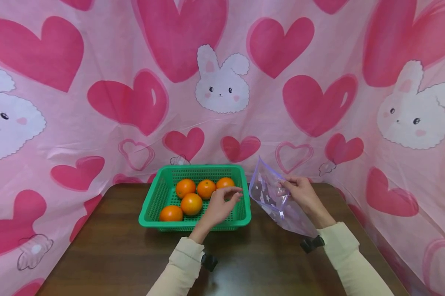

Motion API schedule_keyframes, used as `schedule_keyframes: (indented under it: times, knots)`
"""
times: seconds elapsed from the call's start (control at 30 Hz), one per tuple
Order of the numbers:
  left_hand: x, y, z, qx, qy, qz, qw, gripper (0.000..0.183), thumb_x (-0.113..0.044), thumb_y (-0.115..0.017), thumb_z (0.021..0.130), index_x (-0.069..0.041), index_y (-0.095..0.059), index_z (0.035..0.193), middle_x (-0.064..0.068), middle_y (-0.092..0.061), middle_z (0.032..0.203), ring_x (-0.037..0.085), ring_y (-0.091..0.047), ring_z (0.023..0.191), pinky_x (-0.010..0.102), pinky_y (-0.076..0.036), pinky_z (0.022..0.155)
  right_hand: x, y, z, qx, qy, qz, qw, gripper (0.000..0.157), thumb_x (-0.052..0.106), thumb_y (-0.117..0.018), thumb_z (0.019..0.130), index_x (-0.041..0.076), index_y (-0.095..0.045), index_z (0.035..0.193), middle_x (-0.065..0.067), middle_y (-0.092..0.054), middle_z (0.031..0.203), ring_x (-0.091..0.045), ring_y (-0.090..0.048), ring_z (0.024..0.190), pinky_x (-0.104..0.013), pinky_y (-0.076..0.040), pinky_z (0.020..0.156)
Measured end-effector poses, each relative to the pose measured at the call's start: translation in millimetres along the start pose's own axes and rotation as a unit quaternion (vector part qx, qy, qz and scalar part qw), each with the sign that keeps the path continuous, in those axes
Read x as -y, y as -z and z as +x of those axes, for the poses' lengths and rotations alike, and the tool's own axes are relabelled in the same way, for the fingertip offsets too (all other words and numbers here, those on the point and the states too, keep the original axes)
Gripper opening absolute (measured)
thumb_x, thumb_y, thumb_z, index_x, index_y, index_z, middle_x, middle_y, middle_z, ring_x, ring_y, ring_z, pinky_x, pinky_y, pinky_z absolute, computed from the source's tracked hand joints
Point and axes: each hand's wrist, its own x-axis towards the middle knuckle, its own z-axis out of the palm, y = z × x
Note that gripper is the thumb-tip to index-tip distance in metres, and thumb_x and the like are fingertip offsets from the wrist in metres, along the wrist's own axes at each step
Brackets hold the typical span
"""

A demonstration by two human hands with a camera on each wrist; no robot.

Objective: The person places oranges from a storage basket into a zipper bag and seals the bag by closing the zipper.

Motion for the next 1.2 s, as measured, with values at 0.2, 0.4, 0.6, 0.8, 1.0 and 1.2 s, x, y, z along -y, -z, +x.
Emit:
schedule_keyframes:
  times: [0.2,0.4,0.6,0.8,1.0,1.2]
  knots:
    - [5.4,21.3,-7.6,-0.044,-0.001,0.010,0.9990,0.025,-0.014,-0.057,0.105,-0.003,-0.069,0.124,0.013,-0.074,0.112,0.029,-0.072,0.100,0.035,-0.059,0.092,-2.3,1.8,1.1,-0.005,0.002,-0.020,1.000,0.034,0.011,-0.052,0.106,-0.020,-0.057,0.120,-0.004,-0.072,0.083,-0.008,-0.070,0.068,-0.028,-0.061,0.063]
    - [11.0,47.6,-18.5,-0.067,0.012,0.017,0.9975,0.024,-0.014,-0.057,0.105,-0.007,-0.070,0.123,0.010,-0.073,0.112,0.021,-0.071,0.098,0.037,-0.059,0.092,-4.6,2.4,2.4,-0.019,0.011,-0.058,0.998,0.031,0.012,-0.053,0.106,-0.017,-0.061,0.113,0.000,-0.069,0.079,-0.005,-0.066,0.064,-0.027,-0.055,0.055]
    - [18.4,70.4,-29.8,-0.092,0.033,0.069,0.9928,0.023,-0.014,-0.059,0.104,-0.008,-0.071,0.122,0.009,-0.074,0.114,0.023,-0.070,0.103,0.039,-0.059,0.092,-5.2,2.1,3.3,-0.017,0.014,-0.069,0.997,0.030,0.013,-0.055,0.106,-0.015,-0.062,0.113,-0.002,-0.070,0.081,-0.005,-0.063,0.063,-0.029,-0.055,0.054]
    - [25.8,85.5,-40.4,-0.094,0.053,0.075,0.9913,0.024,-0.011,-0.060,0.103,-0.004,-0.071,0.123,0.012,-0.072,0.119,0.028,-0.068,0.109,0.046,-0.057,0.095,-6.1,3.7,3.7,-0.016,0.014,-0.065,0.998,0.031,0.013,-0.055,0.106,-0.015,-0.063,0.114,-0.008,-0.071,0.085,-0.007,-0.065,0.065,-0.029,-0.056,0.054]
    - [31.1,95.3,-46.8,-0.097,0.078,0.098,0.9873,0.024,-0.011,-0.061,0.102,-0.003,-0.070,0.123,0.016,-0.071,0.121,0.028,-0.066,0.108,0.047,-0.057,0.095,-7.6,4.5,5.1,-0.019,0.028,-0.087,0.996,0.030,0.014,-0.056,0.105,-0.014,-0.065,0.112,-0.006,-0.068,0.080,-0.006,-0.058,0.061,-0.026,-0.053,0.052]
    - [37.9,107.9,-53.4,-0.093,0.100,0.155,0.9784,0.031,-0.012,-0.066,0.098,0.000,-0.067,0.127,0.018,-0.069,0.125,0.031,-0.063,0.108,0.047,-0.057,0.092,-6.9,3.5,4.0,-0.023,0.026,-0.090,0.995,0.028,0.014,-0.057,0.104,-0.012,-0.065,0.110,-0.007,-0.067,0.077,-0.007,-0.060,0.062,-0.028,-0.056,0.054]
